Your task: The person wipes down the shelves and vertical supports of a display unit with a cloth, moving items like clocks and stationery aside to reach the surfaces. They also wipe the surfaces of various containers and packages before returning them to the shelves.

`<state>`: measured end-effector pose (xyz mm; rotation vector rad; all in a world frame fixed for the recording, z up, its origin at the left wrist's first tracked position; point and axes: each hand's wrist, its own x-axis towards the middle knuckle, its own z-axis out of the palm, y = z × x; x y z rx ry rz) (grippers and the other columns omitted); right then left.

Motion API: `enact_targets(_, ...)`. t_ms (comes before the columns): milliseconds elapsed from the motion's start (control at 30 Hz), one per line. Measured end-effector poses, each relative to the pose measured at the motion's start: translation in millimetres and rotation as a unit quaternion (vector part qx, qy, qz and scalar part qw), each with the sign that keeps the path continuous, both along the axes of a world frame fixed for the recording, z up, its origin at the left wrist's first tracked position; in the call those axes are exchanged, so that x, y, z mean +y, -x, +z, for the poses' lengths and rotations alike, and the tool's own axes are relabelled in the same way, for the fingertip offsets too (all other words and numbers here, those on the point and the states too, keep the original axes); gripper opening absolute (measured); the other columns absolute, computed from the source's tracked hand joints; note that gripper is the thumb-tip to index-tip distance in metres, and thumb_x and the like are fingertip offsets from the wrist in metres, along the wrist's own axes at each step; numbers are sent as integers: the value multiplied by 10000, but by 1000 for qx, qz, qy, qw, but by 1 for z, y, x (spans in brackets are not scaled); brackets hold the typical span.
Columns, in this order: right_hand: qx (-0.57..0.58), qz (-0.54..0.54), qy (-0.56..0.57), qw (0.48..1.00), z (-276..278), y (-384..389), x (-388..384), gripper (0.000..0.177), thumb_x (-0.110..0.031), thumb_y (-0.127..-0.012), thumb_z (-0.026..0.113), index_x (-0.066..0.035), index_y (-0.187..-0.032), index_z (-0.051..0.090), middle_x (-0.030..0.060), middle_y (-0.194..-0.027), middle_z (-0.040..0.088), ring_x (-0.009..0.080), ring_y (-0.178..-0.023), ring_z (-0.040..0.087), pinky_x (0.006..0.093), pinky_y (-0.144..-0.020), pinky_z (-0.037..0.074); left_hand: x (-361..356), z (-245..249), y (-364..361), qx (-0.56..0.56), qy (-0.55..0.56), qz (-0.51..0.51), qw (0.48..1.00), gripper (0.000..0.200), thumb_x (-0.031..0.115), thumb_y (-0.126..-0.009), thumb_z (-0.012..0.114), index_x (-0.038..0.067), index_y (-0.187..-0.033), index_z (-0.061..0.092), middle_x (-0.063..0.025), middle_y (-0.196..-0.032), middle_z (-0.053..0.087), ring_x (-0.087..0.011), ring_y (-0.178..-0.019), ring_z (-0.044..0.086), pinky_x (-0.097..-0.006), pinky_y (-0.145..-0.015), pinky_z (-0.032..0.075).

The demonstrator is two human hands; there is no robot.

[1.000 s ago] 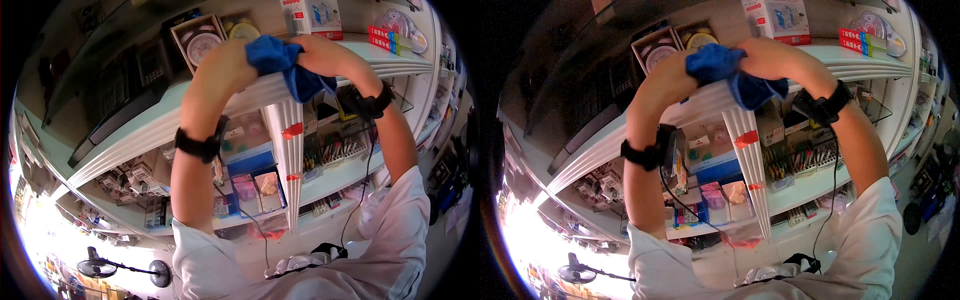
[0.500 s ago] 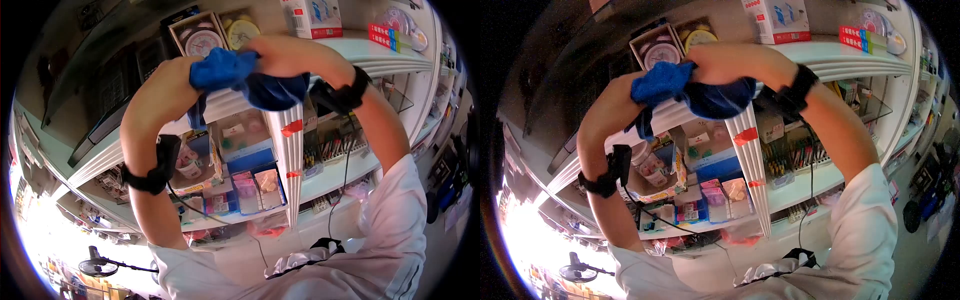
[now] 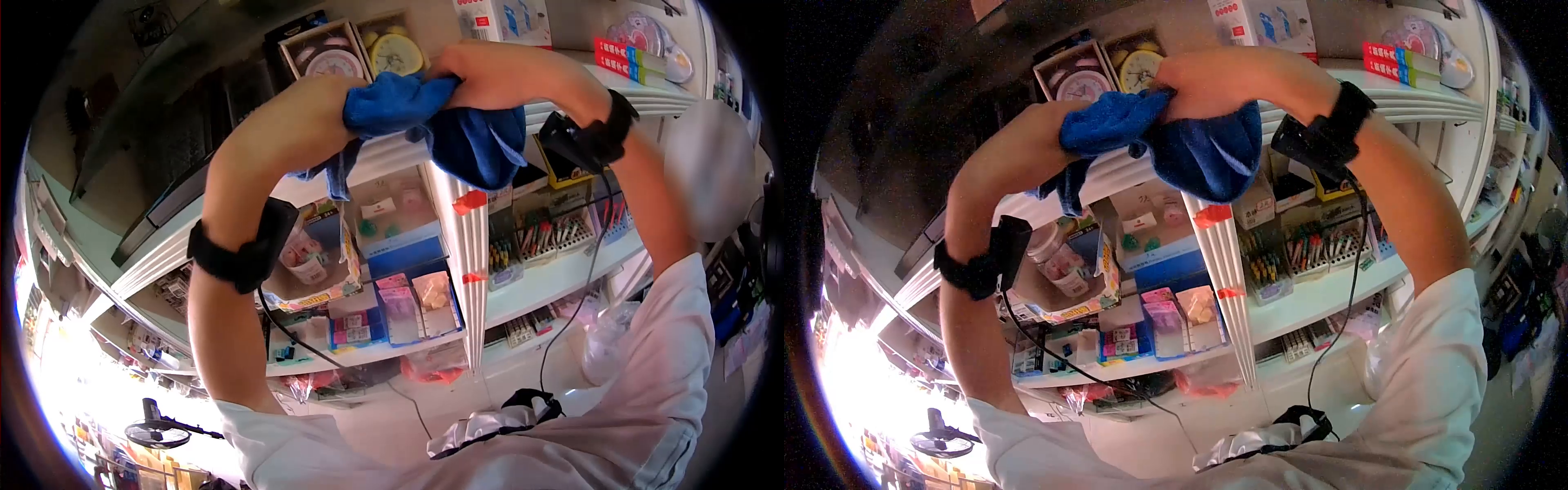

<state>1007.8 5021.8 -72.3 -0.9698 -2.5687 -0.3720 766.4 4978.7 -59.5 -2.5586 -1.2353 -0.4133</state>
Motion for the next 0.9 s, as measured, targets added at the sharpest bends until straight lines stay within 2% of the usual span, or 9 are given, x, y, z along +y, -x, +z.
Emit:
enact_targets(133,-2,23,25,999,5,5,49,257,-191,-867,623,-44,-1069,684,188,-950,700,327,-869,670,395,-805,514,29,7,-7,36,25,69,997,279,64,-846,636,82,-1124,650,-196,-991,687,-348,-846,659,-399,-795,514)
enact_targets(200,-27,8,24,999,7,12,75,265,-191,-874,613,-48,-1087,680,190,-969,699,333,-883,667,399,-817,514,78,9,1,77,-5,53,996,284,55,-838,594,83,-1110,671,-213,-985,682,-366,-900,652,-402,-798,521)
enact_targets(300,-72,-53,4,996,7,21,80,284,-199,-882,598,-45,-1110,668,199,-965,697,351,-898,660,408,-824,514,86,4,5,76,-34,30,996,272,53,-831,582,68,-1083,683,-227,-990,677,-378,-921,648,-404,-805,525)
enact_targets(400,-68,-63,-31,995,8,15,34,269,-230,-878,618,-46,-1062,685,201,-925,697,343,-862,664,404,-798,512,68,5,7,65,-14,47,997,258,69,-825,621,64,-1076,681,-217,-1003,676,-359,-904,655,-403,-796,528)
enact_targets(500,-37,-59,13,998,11,12,-9,294,-304,-880,663,-49,-1020,707,184,-881,699,303,-812,670,388,-760,502,6,11,9,19,16,67,997,260,147,-828,696,62,-1073,674,-190,-974,687,-331,-885,664,-398,-772,527)
enact_targets(600,-54,-29,53,997,15,13,-2,430,-421,-862,647,-99,-1144,692,202,-1002,702,353,-920,668,429,-810,515,16,11,21,80,12,25,996,370,126,-854,681,110,-1212,588,-145,-953,697,-266,-761,653,-388,-742,523)
enact_targets(733,-30,-14,26,999,12,19,39,296,-245,-866,670,-59,-1096,691,172,-939,708,288,-859,678,373,-795,512,29,19,4,89,52,96,990,237,94,-862,628,51,-1095,645,-180,-932,694,-272,-795,660,-388,-739,520)
enact_targets(767,-46,-49,39,997,12,25,48,283,-192,-850,657,-46,-1091,684,180,-957,706,297,-869,675,378,-802,512,36,13,0,74,0,103,992,180,75,-863,600,29,-1020,676,-209,-932,693,-318,-826,673,-407,-749,522)
enact_targets(900,-45,-45,-21,998,1,29,80,263,-154,-837,633,-37,-1066,685,201,-954,700,331,-873,668,405,-804,509,53,3,1,77,-70,91,990,271,34,-813,556,28,-1049,689,-243,-1035,669,-390,-970,656,-422,-807,533)
